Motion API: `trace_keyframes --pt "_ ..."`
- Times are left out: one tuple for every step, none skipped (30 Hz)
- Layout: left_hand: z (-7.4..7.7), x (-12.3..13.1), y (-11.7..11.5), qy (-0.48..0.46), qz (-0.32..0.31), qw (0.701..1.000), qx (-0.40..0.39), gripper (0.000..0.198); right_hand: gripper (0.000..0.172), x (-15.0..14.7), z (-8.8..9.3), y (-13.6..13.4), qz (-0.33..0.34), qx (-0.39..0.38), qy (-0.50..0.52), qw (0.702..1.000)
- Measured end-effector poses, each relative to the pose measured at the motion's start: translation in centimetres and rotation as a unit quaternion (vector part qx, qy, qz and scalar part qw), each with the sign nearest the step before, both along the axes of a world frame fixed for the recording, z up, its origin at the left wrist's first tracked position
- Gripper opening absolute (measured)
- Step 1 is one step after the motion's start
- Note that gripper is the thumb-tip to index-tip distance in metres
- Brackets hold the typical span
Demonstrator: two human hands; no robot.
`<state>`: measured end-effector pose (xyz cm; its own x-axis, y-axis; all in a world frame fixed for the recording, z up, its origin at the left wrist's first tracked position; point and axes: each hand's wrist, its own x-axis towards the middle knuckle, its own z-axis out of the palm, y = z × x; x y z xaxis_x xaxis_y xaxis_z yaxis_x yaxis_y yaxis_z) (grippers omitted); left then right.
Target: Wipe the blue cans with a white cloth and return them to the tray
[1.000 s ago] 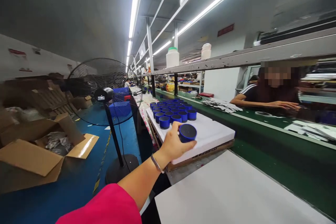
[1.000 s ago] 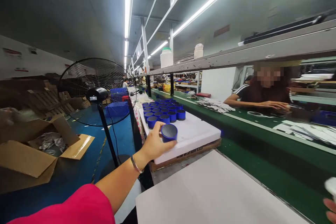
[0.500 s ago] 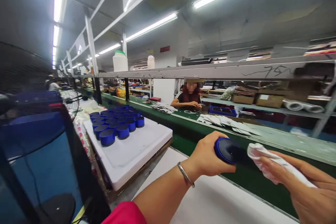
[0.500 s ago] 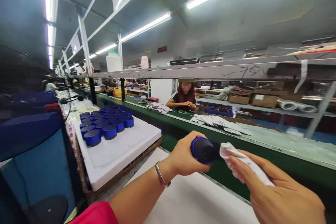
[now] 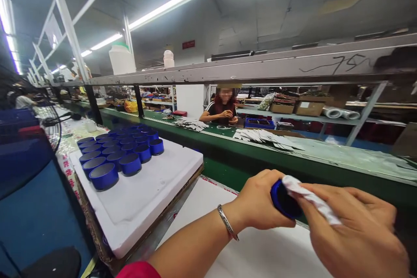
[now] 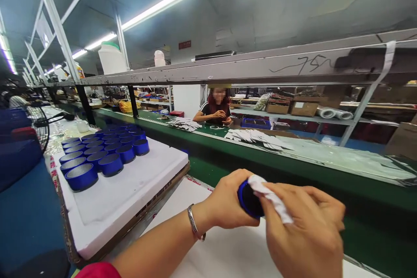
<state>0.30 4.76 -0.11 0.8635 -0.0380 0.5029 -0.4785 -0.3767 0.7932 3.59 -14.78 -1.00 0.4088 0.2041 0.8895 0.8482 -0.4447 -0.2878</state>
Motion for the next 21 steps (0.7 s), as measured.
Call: trace_keyframes --pt "-0.1 -0.1 -0.1 -0.006 0.0 1.0 -0.006 0.07 0.024 -0.2 0.1 0.0 0.002 -0.024 -0.022 0.999" --pt "-0.1 -0.1 -0.2 -0.01 0.0 1.0 -0.011 0.069 0.028 -0.4 0.2 0.0 0.004 -0.048 -0.03 0.998" --pt "-0.1 -0.2 -0.4 -0.01 -0.001 1.0 -0.013 0.069 0.033 -0.6 0.3 -0.1 0.002 -0.067 -0.029 0.997" --pt "-0.1 -0.2 -0.5 -0.002 -0.004 1.0 -0.01 0.069 0.037 -0.7 0.4 -0.2 -0.014 -0.07 -0.025 0.997" --pt "-0.1 -0.3 -0.5 0.011 -0.008 1.0 -0.005 0.068 0.038 -0.7 0.4 -0.3 -0.037 -0.055 -0.025 0.997" --pt "-0.1 -0.3 -0.6 0.024 -0.01 1.0 0.0 0.067 0.037 -0.8 0.5 -0.4 -0.051 -0.041 -0.024 0.998" --pt "-0.1 -0.3 -0.6 0.033 -0.013 0.999 0.002 0.068 0.033 -0.8 0.6 -0.4 -0.047 -0.029 -0.026 0.998" --pt "-0.1 -0.4 -0.6 0.035 -0.016 0.999 0.001 0.069 0.03 -0.8 0.6 -0.4 -0.027 -0.033 -0.029 0.999" --pt "0.0 -0.4 -0.6 0.029 -0.019 0.999 -0.003 0.07 0.029 -0.8 0.6 -0.3 -0.001 -0.041 -0.032 0.999" --pt "0.0 -0.4 -0.5 0.018 -0.02 1.0 -0.009 0.072 0.028 -0.7 0.6 -0.2 0.024 -0.056 -0.035 0.998" --pt "0.1 -0.5 -0.4 0.007 -0.018 1.0 -0.015 0.073 0.029 -0.6 0.6 -0.1 0.041 -0.07 -0.037 0.996" --pt "0.2 -0.5 -0.3 0.001 -0.014 1.0 -0.02 0.073 0.031 -0.5 0.7 0.0 0.038 -0.074 -0.038 0.996" --pt "0.3 -0.6 -0.2 0.001 -0.011 1.0 -0.022 0.072 0.034 -0.4 0.7 0.0 0.017 -0.065 -0.041 0.997" --pt "0.4 -0.7 -0.1 0.005 -0.008 1.0 -0.023 0.07 0.036 -0.4 0.8 0.0 -0.01 -0.048 -0.038 0.998" --pt "0.5 -0.8 -0.1 0.01 -0.007 1.0 -0.025 0.069 0.037 -0.5 0.9 0.1 -0.033 -0.022 -0.032 0.999" --pt "0.6 -0.9 0.0 0.014 -0.01 1.0 -0.027 0.069 0.036 -0.7 0.9 0.1 -0.038 -0.009 -0.021 0.999" --pt "0.6 -1.0 -0.1 0.016 -0.017 0.999 -0.027 0.07 0.034 -0.9 1.0 0.1 -0.029 -0.007 -0.011 1.0" --pt "0.7 -1.0 -0.1 0.014 -0.023 0.999 -0.029 0.072 0.034 -1.1 1.0 0.1 -0.01 -0.016 -0.003 1.0" --pt "0.7 -1.1 -0.1 0.012 -0.023 0.999 -0.031 0.073 0.036 -1.2 1.0 0.1 0.013 -0.033 0.002 0.999" --pt "0.7 -1.1 -0.2 0.011 -0.02 0.999 -0.032 0.073 0.039 -1.1 0.9 -0.1 0.023 -0.05 0.002 0.999" --pt "0.6 -1.1 -0.2 0.012 -0.014 0.999 -0.032 0.072 0.042 -1.0 0.9 -0.2 0.016 -0.06 -0.001 0.998"
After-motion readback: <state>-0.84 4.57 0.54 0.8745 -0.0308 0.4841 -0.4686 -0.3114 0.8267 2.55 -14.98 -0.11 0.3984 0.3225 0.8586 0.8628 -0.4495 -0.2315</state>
